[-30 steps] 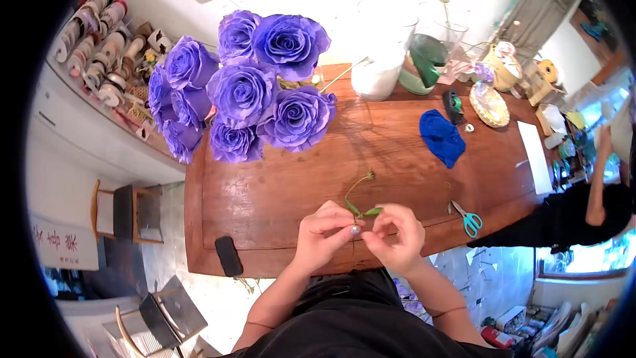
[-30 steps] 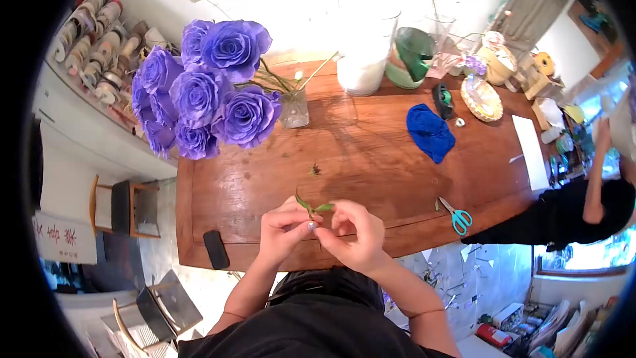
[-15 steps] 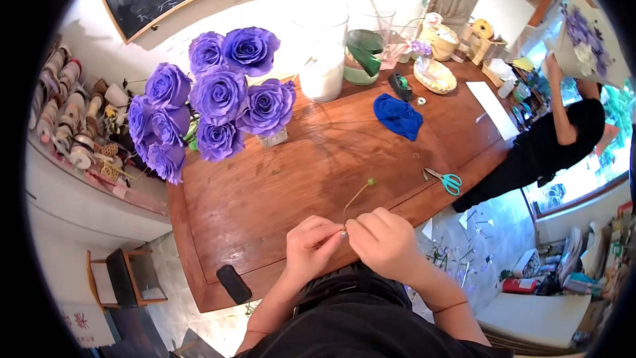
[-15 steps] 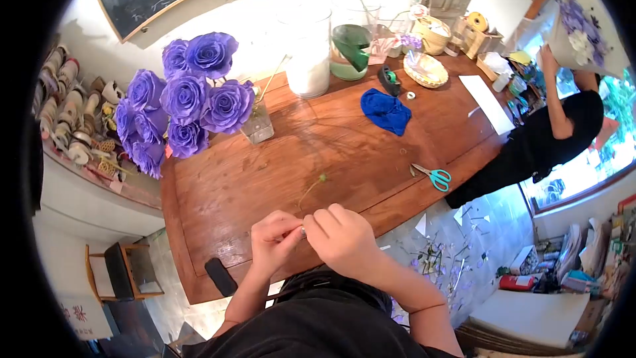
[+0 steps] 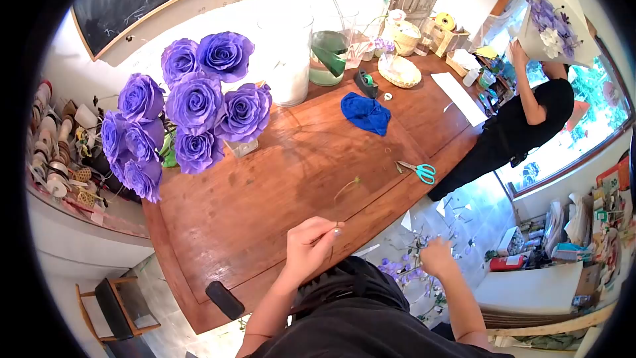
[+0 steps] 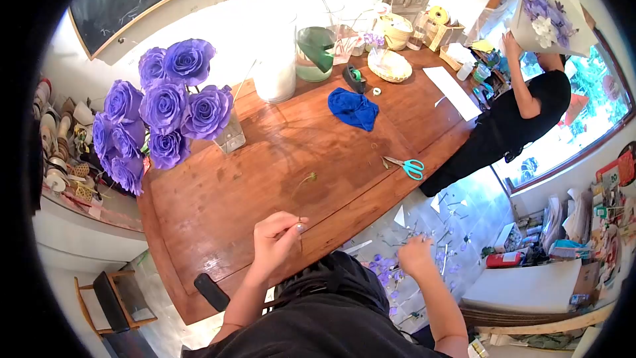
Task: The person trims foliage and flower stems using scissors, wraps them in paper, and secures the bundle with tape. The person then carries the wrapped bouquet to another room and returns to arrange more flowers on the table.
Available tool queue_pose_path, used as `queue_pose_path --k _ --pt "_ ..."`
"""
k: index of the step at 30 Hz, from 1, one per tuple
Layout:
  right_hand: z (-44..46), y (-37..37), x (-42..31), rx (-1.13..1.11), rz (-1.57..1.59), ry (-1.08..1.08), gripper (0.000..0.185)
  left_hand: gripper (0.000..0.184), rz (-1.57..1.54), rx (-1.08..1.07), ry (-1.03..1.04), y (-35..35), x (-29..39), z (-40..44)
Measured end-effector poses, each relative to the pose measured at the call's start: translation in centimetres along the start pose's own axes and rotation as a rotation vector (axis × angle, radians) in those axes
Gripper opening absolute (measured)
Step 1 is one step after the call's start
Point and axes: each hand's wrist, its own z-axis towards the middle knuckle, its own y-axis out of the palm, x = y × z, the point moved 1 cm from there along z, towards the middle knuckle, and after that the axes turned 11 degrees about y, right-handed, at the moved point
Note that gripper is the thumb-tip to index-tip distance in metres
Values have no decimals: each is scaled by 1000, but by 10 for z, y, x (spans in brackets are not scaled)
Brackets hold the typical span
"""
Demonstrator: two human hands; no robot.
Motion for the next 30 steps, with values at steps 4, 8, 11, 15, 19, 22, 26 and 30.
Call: queue_pose_path --k 4,8,11,15,19,22,26,30 --pt "9 -71 -47 364 636 -321 30 11 -127 -19 59 18 -4 23" --pt "40 -91 -80 119 1282 -343 19 11 -236 15 40 40 -8 46" --pt "67 -89 -71 -83 1515 -289 13 11 -238 66 0 54 -16 70" --pt "120 -68 -13 -112 1504 -297 12 11 -185 220 -68 91 -49 106" --pt "208 -79 74 285 1047 -480 16 9 7 286 -52 155 -100 167" --pt "264 -124 133 232 1292 -477 18 13 117 237 52 220 -138 225" --pt "350 -141 200 376 1243 -658 14 22 110 166 19 281 -186 288" --pt "466 -206 275 843 1112 -639 6 29 15 351 -180 304 -207 344"
